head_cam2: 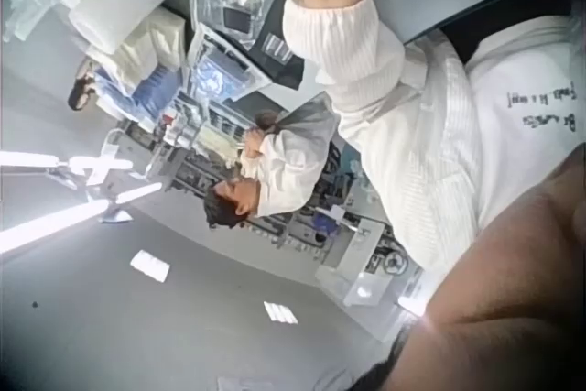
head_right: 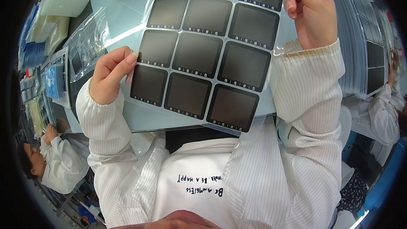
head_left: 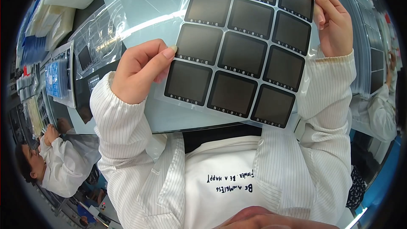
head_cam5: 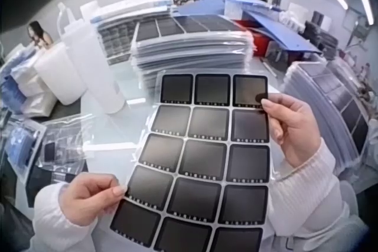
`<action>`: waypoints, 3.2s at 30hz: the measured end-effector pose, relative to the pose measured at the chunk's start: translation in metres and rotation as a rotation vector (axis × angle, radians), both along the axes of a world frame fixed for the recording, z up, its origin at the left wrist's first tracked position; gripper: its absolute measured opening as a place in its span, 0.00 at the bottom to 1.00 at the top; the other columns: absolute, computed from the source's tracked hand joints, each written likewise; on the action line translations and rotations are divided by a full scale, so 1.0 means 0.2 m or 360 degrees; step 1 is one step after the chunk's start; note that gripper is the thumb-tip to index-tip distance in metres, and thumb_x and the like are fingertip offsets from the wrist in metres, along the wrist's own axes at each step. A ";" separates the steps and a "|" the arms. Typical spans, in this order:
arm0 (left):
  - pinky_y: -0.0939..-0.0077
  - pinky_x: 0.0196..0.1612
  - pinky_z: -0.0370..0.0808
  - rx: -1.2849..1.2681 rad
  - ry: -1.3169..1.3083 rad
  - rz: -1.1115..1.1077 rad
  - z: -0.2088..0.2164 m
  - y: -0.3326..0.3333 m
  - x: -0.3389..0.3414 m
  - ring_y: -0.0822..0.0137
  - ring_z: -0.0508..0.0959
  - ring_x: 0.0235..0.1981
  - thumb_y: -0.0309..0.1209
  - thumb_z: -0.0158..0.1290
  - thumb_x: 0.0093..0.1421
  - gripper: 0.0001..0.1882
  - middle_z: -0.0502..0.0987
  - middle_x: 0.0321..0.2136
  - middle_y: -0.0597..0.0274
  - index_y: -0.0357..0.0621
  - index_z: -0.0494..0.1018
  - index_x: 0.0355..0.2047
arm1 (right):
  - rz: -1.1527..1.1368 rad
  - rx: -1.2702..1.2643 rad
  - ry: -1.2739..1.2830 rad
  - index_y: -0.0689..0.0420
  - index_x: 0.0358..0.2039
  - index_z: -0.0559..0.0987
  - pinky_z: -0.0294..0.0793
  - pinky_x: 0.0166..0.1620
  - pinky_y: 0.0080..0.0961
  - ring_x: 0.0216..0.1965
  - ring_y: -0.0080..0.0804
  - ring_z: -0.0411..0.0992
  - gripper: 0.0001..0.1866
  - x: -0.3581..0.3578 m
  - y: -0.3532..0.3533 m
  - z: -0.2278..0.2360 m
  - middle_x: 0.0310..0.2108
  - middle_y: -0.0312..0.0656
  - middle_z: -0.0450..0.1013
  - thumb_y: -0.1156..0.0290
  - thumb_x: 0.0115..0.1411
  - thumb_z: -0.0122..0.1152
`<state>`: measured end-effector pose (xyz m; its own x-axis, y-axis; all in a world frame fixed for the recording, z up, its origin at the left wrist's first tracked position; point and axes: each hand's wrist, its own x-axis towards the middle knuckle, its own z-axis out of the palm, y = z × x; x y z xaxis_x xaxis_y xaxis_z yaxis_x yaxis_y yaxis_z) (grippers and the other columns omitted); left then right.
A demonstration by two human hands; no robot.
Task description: Inspecting and cleaning small electronic components arranged in a grid-like tray.
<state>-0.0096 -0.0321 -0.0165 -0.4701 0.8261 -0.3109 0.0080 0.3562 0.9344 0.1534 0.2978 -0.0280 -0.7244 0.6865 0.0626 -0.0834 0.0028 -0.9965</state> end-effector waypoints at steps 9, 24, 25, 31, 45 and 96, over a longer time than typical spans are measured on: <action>0.83 0.26 0.61 0.0005 -0.0006 -0.0034 0.01 0.00 0.00 0.79 0.63 0.20 0.34 0.46 0.64 0.15 0.65 0.17 0.71 0.40 0.66 0.21 | 0.0011 -0.0064 0.0038 0.67 0.49 0.73 0.53 0.21 0.08 0.17 0.11 0.57 0.16 0.00 -0.02 0.01 0.19 0.30 0.68 0.74 0.61 0.54; 0.82 0.28 0.62 0.0029 0.0009 -0.0067 0.02 0.00 0.00 0.78 0.64 0.22 0.32 0.47 0.63 0.13 0.65 0.18 0.71 0.39 0.67 0.23 | -0.0042 -0.0143 0.0006 0.65 0.42 0.76 0.54 0.17 0.08 0.13 0.12 0.59 0.11 -0.05 -0.10 0.08 0.16 0.31 0.68 0.73 0.60 0.55; 0.82 0.28 0.62 0.0037 0.0008 -0.0076 0.01 0.00 0.00 0.78 0.64 0.22 0.32 0.47 0.63 0.12 0.65 0.18 0.71 0.39 0.67 0.23 | -0.0107 -0.0206 -0.0023 0.64 0.35 0.77 0.55 0.14 0.09 0.10 0.14 0.60 0.07 -0.07 -0.13 0.10 0.15 0.32 0.70 0.74 0.60 0.55; 0.82 0.28 0.62 0.0029 -0.0004 -0.0079 0.01 0.00 0.01 0.78 0.64 0.22 0.31 0.47 0.63 0.11 0.65 0.19 0.71 0.39 0.67 0.24 | -0.0101 -0.0201 -0.0001 0.65 0.35 0.77 0.56 0.14 0.08 0.11 0.14 0.61 0.07 -0.06 -0.13 0.10 0.18 0.34 0.71 0.75 0.59 0.56; 0.82 0.29 0.64 0.0012 0.0111 -0.0225 0.03 0.00 0.00 0.77 0.66 0.22 0.29 0.49 0.59 0.12 0.69 0.18 0.67 0.36 0.68 0.21 | -0.0050 -0.0209 0.0001 0.65 0.35 0.76 0.56 0.15 0.09 0.11 0.14 0.61 0.08 -0.06 -0.14 0.10 0.18 0.34 0.71 0.74 0.59 0.57; 0.75 0.16 0.65 -0.0423 0.0449 -0.1127 0.06 0.01 0.01 0.64 0.69 0.09 0.34 0.60 0.54 0.16 0.71 0.09 0.55 0.33 0.76 0.17 | 0.0204 -0.0008 -0.0195 0.60 0.42 0.78 0.53 0.22 0.09 0.15 0.10 0.56 0.14 -0.01 -0.15 0.01 0.22 0.28 0.71 0.67 0.58 0.60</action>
